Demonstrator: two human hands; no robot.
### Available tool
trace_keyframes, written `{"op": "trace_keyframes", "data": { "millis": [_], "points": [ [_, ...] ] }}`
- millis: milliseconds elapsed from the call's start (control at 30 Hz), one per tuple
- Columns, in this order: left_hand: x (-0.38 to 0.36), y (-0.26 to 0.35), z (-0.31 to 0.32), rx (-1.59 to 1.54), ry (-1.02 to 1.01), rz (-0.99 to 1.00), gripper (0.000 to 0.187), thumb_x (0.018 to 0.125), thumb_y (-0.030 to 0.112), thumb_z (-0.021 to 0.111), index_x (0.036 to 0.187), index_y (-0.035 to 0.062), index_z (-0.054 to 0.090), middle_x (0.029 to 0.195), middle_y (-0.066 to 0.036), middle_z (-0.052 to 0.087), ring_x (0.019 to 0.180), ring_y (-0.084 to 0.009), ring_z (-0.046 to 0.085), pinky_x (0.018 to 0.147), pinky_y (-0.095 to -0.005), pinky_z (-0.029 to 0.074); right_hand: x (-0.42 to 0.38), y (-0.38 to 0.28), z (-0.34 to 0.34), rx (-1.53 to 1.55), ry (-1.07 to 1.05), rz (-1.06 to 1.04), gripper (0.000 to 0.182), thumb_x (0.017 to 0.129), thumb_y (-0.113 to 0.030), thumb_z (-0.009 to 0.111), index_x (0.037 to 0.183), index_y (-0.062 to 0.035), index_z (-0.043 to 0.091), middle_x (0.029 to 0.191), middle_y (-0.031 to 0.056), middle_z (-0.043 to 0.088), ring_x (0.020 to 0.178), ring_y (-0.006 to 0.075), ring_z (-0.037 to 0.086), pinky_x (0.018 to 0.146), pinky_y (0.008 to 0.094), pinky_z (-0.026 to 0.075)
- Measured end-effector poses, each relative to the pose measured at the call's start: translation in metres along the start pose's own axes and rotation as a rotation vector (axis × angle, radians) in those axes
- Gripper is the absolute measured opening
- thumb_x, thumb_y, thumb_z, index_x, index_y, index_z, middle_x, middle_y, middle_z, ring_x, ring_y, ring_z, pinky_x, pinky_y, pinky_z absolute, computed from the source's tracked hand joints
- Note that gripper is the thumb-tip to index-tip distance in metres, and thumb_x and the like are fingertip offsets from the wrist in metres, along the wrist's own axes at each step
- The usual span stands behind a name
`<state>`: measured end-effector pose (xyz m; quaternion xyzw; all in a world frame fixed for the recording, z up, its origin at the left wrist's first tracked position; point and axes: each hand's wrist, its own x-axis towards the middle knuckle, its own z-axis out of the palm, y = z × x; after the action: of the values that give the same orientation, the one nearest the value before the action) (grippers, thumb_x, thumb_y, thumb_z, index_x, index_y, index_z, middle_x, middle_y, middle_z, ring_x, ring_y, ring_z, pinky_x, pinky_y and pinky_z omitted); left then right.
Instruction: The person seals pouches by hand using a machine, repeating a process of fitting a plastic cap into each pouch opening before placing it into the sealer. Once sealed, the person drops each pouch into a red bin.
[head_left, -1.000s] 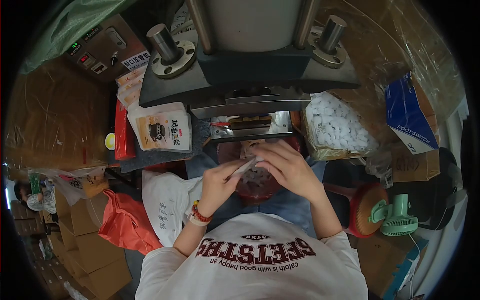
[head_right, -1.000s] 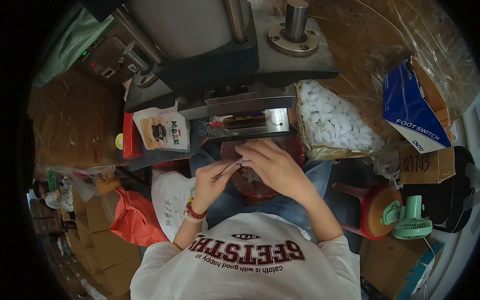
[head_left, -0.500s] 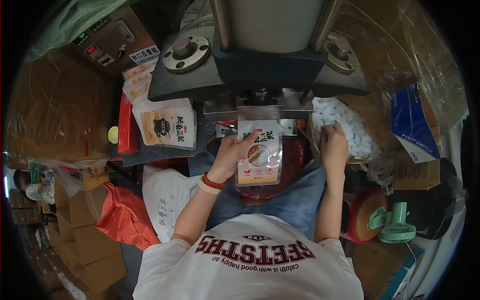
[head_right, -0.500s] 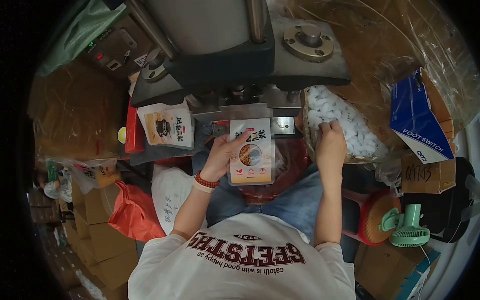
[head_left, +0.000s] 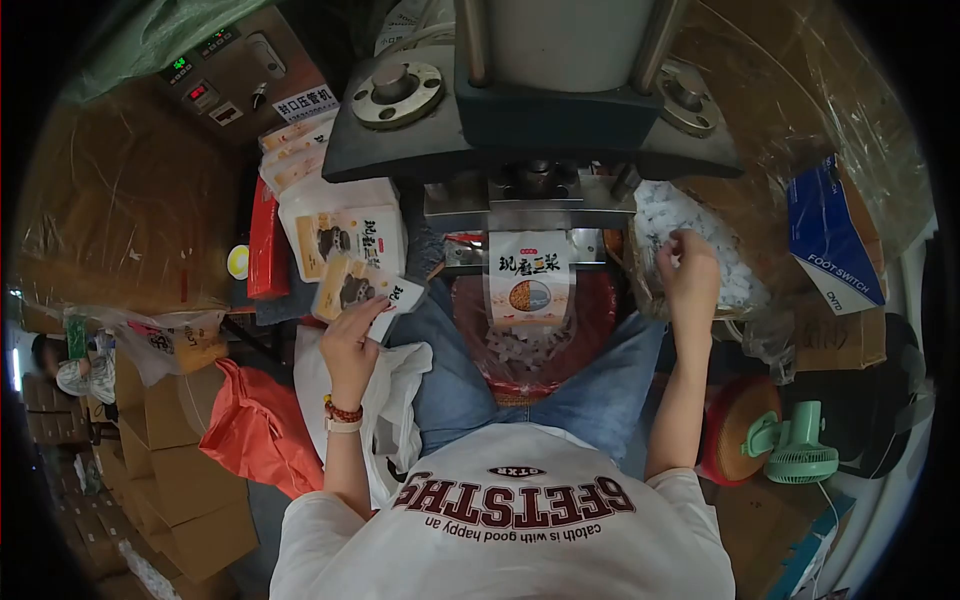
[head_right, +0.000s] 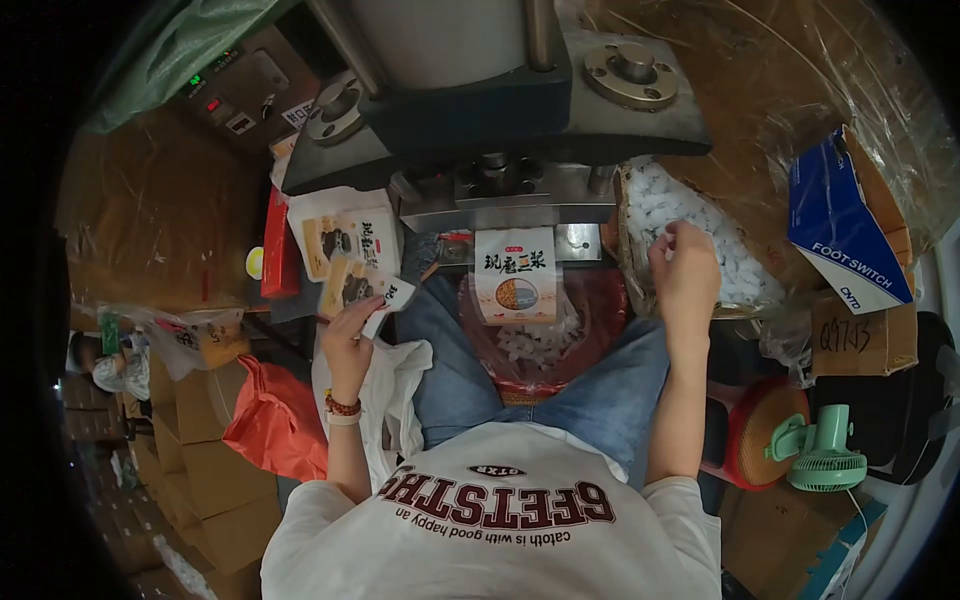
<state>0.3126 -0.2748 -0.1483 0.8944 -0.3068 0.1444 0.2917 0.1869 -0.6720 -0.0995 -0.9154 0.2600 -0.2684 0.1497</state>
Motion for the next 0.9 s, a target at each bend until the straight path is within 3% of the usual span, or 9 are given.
{"op": "trace_keyframes", "data": {
  "millis": [67, 167, 267, 533, 600, 633, 733, 833, 900],
  "points": [
    [0.004, 0.024, -0.003, -0.133, 0.05, -0.08, 0.051, 0.061, -0.012, 0.049, 0.102, 0.008, 0.07, 0.102, -0.007, 0.07, 0.098, -0.0268, 0.065, 0.084, -0.0333, 0.051, -0.005, -0.028, -0.029, 0.261, 0.164, 0.036, 0.018, 0.076, -0.001, 0.065, 0.093, 0.0007, 0.062, 0.081, 0.0136, 0.062, 0.069, 0.0272, 0.059, 0.064, 0.0345, 0.049],
    [0.012, 0.066, 0.001, -0.319, 0.082, -0.149, 0.046, 0.06, -0.01, 0.049, 0.097, 0.0057, 0.071, 0.1, -0.008, 0.07, 0.098, -0.0263, 0.065, 0.084, -0.0345, 0.052, -0.037, -0.085, -0.053, 0.536, 0.095, -0.289, 0.023, 0.071, 0.004, 0.068, 0.093, 0.001, 0.063, 0.078, 0.0105, 0.061, 0.065, 0.024, 0.057, 0.061, 0.0315, 0.048],
    [0.021, 0.098, 0.007, -0.183, 0.113, 0.127, 0.042, 0.06, -0.008, 0.053, 0.096, 0.0068, 0.07, 0.099, -0.006, 0.07, 0.098, -0.0248, 0.066, 0.083, -0.0345, 0.052, -0.057, -0.118, -0.03, 0.61, -0.036, -0.661, 0.029, 0.066, 0.005, 0.069, 0.093, 0.003, 0.06, 0.082, 0.0106, 0.059, 0.069, 0.0253, 0.057, 0.061, 0.0331, 0.048],
    [0.032, 0.126, -0.003, -0.441, -0.166, 0.318, 0.034, 0.068, -0.003, 0.063, 0.099, 0.0062, 0.071, 0.094, -0.007, 0.07, 0.081, -0.0229, 0.069, 0.067, -0.0284, 0.055, -0.052, -0.109, -0.041, 0.901, -0.205, -0.615, 0.025, 0.073, 0.003, 0.068, 0.097, 0.0011, 0.063, 0.078, 0.0078, 0.059, 0.064, 0.0205, 0.056, 0.056, 0.0289, 0.046],
    [0.031, 0.121, 0.028, -0.754, -0.331, 0.047, 0.017, 0.08, 0.004, 0.067, 0.097, 0.0047, 0.072, 0.088, -0.007, 0.071, 0.074, -0.0145, 0.068, 0.063, -0.0247, 0.053, -0.05, -0.101, -0.03, 0.823, -0.315, -0.396, 0.028, 0.078, -0.001, 0.068, 0.105, 0.0003, 0.062, 0.079, 0.0065, 0.057, 0.064, 0.0179, 0.054, 0.057, 0.0269, 0.045],
    [0.032, 0.12, 0.039, -0.896, -0.565, -0.327, 0.014, 0.087, 0.014, 0.068, 0.093, 0.0014, 0.072, 0.086, -0.005, 0.071, 0.075, -0.0067, 0.063, 0.063, -0.0222, 0.05, -0.046, -0.099, -0.029, 0.761, -0.311, -0.311, 0.033, 0.081, -0.004, 0.068, 0.113, -0.0004, 0.059, 0.079, 0.0053, 0.056, 0.065, 0.0141, 0.053, 0.057, 0.0249, 0.044],
    [0.041, 0.115, 0.08, -1.179, -0.552, -0.523, 0.02, 0.089, 0.018, 0.068, 0.095, -0.0015, 0.071, 0.088, -0.003, 0.07, 0.078, -0.0032, 0.06, 0.064, -0.021, 0.049, -0.033, -0.077, -0.038, 0.629, -0.145, -0.102, 0.035, 0.084, -0.007, 0.068, 0.117, -0.0015, 0.058, 0.076, 0.0024, 0.055, 0.067, 0.0092, 0.05, 0.06, 0.0225, 0.041],
    [0.067, 0.111, 0.089, -1.354, -0.509, -0.671, 0.026, 0.089, 0.02, 0.068, 0.097, -0.0045, 0.068, 0.092, -0.007, 0.07, 0.078, -0.0066, 0.063, 0.068, -0.0217, 0.05, -0.013, -0.053, -0.046, 0.337, 0.05, -0.032, 0.03, 0.082, -0.009, 0.068, 0.11, -0.0014, 0.061, 0.08, 0.0105, 0.058, 0.073, 0.0255, 0.056, 0.064, 0.033, 0.046],
    [0.083, 0.108, 0.09, -1.426, -0.497, -0.7, 0.027, 0.088, 0.02, 0.069, 0.097, -0.0051, 0.067, 0.092, -0.007, 0.07, 0.078, -0.0086, 0.065, 0.067, -0.0229, 0.051, -0.003, -0.019, -0.013, 0.01, 0.087, -0.076, 0.028, 0.082, -0.011, 0.067, 0.108, 0.0001, 0.062, 0.082, 0.012, 0.061, 0.077, 0.0273, 0.056, 0.069, 0.0347, 0.046]
  ]
}}
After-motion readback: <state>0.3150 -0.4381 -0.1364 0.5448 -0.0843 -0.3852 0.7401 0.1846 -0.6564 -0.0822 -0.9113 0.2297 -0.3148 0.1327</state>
